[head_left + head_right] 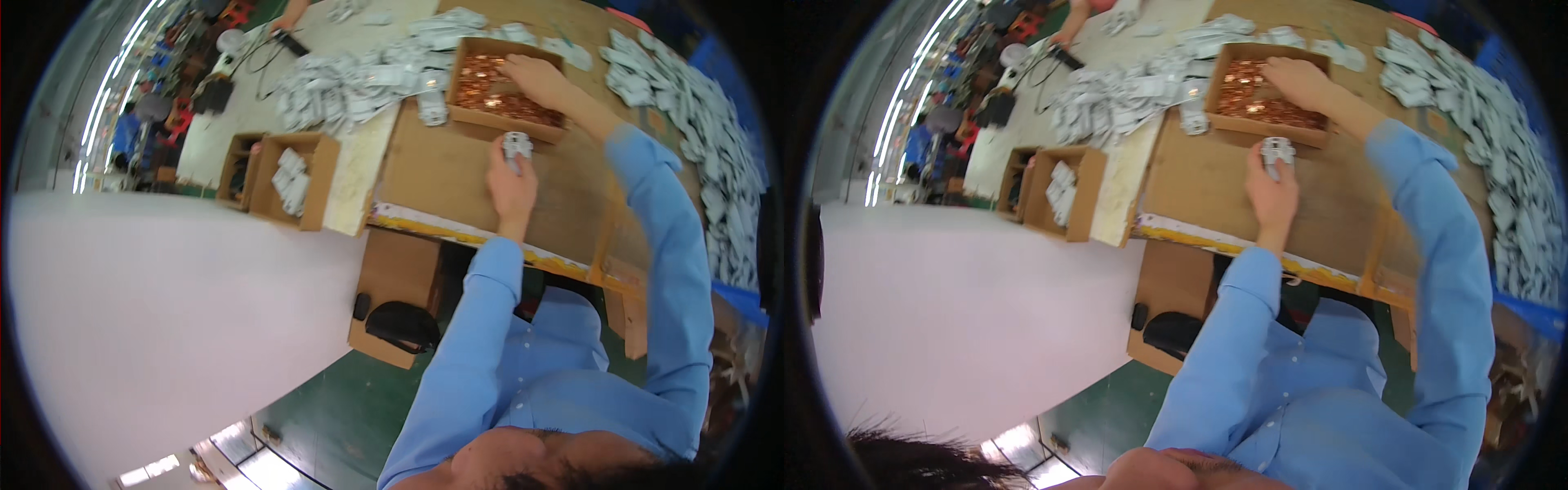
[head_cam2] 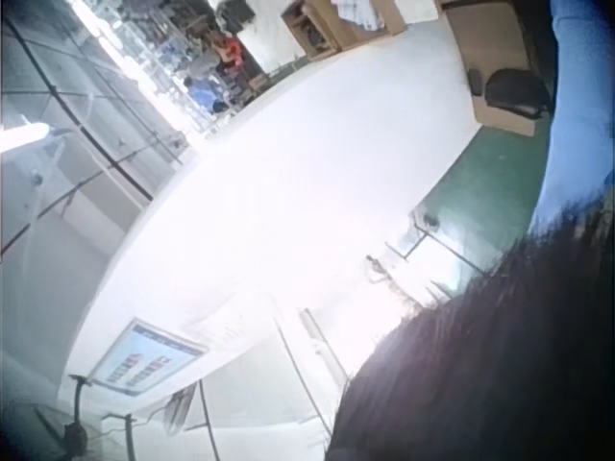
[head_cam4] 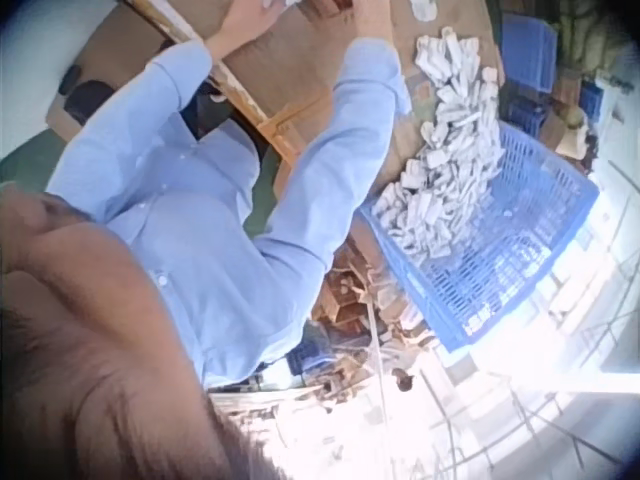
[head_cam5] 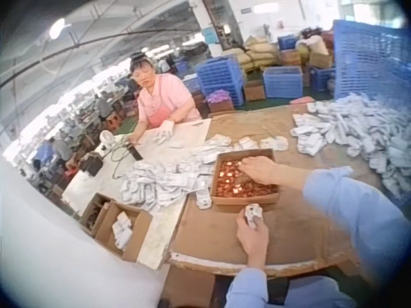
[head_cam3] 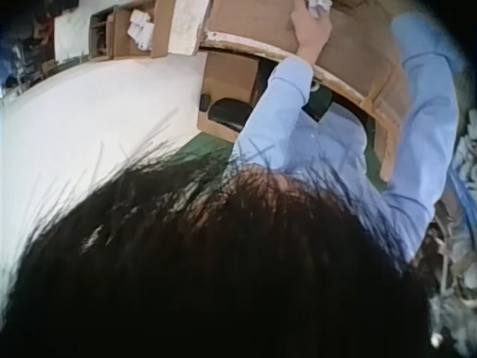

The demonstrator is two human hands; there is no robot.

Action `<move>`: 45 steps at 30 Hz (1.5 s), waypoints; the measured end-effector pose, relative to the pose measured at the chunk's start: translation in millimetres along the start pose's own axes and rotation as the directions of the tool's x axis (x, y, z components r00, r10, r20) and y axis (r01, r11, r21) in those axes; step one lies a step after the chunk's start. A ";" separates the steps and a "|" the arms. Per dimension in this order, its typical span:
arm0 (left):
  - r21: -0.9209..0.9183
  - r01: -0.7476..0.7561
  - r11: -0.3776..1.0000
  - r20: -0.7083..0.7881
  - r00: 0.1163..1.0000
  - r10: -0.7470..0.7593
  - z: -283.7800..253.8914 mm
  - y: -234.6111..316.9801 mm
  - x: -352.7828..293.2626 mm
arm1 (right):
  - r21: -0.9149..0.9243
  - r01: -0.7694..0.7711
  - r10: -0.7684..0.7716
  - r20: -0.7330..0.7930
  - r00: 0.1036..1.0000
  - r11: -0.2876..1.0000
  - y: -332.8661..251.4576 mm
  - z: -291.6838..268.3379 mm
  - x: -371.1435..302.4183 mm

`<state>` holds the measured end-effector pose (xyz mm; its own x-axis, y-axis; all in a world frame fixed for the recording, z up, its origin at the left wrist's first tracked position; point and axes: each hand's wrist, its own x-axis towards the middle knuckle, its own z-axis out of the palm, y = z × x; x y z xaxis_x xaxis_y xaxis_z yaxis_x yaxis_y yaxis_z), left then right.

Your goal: Assemble small copper contact parts into white plastic electronic housings.

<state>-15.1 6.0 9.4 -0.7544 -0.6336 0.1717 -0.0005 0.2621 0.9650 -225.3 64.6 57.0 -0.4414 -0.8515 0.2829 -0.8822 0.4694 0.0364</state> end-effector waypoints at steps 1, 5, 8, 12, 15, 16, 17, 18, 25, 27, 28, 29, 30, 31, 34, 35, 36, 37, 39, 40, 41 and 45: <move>0.009 0.072 0.997 0.006 0.997 -0.072 -1.7 0.9 1.1 | 0.017 -0.038 0.038 0.000 0.999 0.999 -1.8 0.4 2.2; -0.055 -0.023 0.998 -0.038 0.999 0.021 -4.7 -16.0 6.4 | 0.064 -0.067 0.061 0.082 0.995 0.996 -14.4 -15.1 13.4; -0.051 -0.014 0.999 -0.012 1.000 0.013 -1.9 -12.2 4.7 | 0.050 -0.078 0.072 0.107 0.992 0.996 -10.2 -10.7 15.5; -0.040 -0.014 0.999 -0.021 1.000 0.013 -0.7 -9.5 4.0 | -0.029 -0.003 0.005 0.101 0.995 1.000 -9.8 -0.2 26.0; -0.021 0.008 1.000 -0.013 1.000 -0.009 -1.6 -8.1 3.3 | -0.075 0.050 -0.042 0.111 0.993 0.996 -7.9 10.8 35.3; -0.020 0.011 1.000 -0.016 1.000 -0.012 -0.9 -6.9 2.6 | -0.104 0.059 -0.046 0.124 0.991 0.993 -6.7 15.0 37.2; -0.026 0.024 0.999 -0.003 1.000 -0.024 -1.8 -4.7 2.5 | -0.098 0.067 -0.054 0.124 0.991 0.993 -9.3 16.9 40.6; -0.033 0.036 0.999 0.011 0.999 -0.036 -3.0 -2.5 2.3 | -0.117 0.048 -0.027 0.174 0.984 0.992 -10.9 18.1 43.5; 0.046 0.045 0.998 0.006 0.999 -0.045 -2.1 2.6 1.8 | -0.209 0.081 -0.036 0.211 0.977 0.975 -3.6 29.7 43.3; -0.008 0.052 0.999 0.005 0.999 -0.052 -5.4 1.8 2.0 | -0.173 0.093 -0.064 0.165 0.984 0.981 -9.1 26.7 44.7; -0.005 0.050 0.999 -0.003 0.999 -0.050 -7.2 1.1 2.9 | -0.158 0.068 -0.044 0.148 0.988 0.985 -11.9 25.4 46.3; -0.004 0.050 0.999 0.000 0.999 -0.050 -6.7 1.5 2.5 | -0.147 0.036 -0.016 0.134 0.991 0.988 -11.2 24.3 45.3; -0.003 0.050 0.999 0.004 0.999 -0.050 -6.9 1.7 2.3 | -0.147 0.036 -0.016 0.131 0.991 0.988 -10.8 23.5 45.5; -0.002 0.048 0.999 0.003 0.999 -0.048 -7.7 1.5 2.5 | -0.165 0.047 -0.024 0.141 0.990 0.985 -10.5 22.8 46.2; 0.006 0.026 1.000 0.008 1.000 -0.026 -3.4 3.5 3.1 | -0.186 0.049 -0.020 0.154 0.988 0.981 -2.3 27.2 43.4; 0.031 0.012 0.999 0.003 1.000 -0.012 -3.1 2.5 1.9 | -0.179 0.054 -0.025 0.161 0.987 0.982 -3.0 28.4 42.1; 0.055 -0.001 0.998 -0.001 1.000 0.001 -2.8 1.4 1.0 | -0.179 0.050 -0.020 0.166 0.986 0.982 -2.3 28.7 42.5; 0.053 0.002 0.999 0.005 1.000 -0.002 -2.8 0.1 1.8 | -0.171 0.050 -0.021 0.167 0.986 0.984 -2.0 29.3 44.9; 0.023 -0.008 1.000 -0.001 1.000 0.008 -4.8 0.0 5.2 | -0.144 0.027 0.000 0.182 0.983 0.989 -5.2 26.6 48.6; 0.026 0.016 1.000 0.007 1.000 -0.016 -5.3 0.8 3.9 | -0.145 0.024 0.003 0.186 0.983 0.989 -6.2 24.5 47.9; 0.025 0.017 1.000 0.010 1.000 -0.017 -4.7 -1.0 3.5 | -0.139 0.006 0.020 0.184 0.983 0.990 -5.8 25.4 48.0; 0.041 -0.006 0.999 0.011 1.000 0.006 -2.7 -4.0 3.1 | -0.111 -0.045 0.067 0.197 0.978 0.993 -5.1 24.2 41.5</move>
<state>-15.6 1.0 6.6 -0.7614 -0.6241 0.1753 -0.0229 0.2961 0.9549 -243.1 21.3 45.3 -0.5228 -0.8476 0.0906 -0.8377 0.5306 0.1297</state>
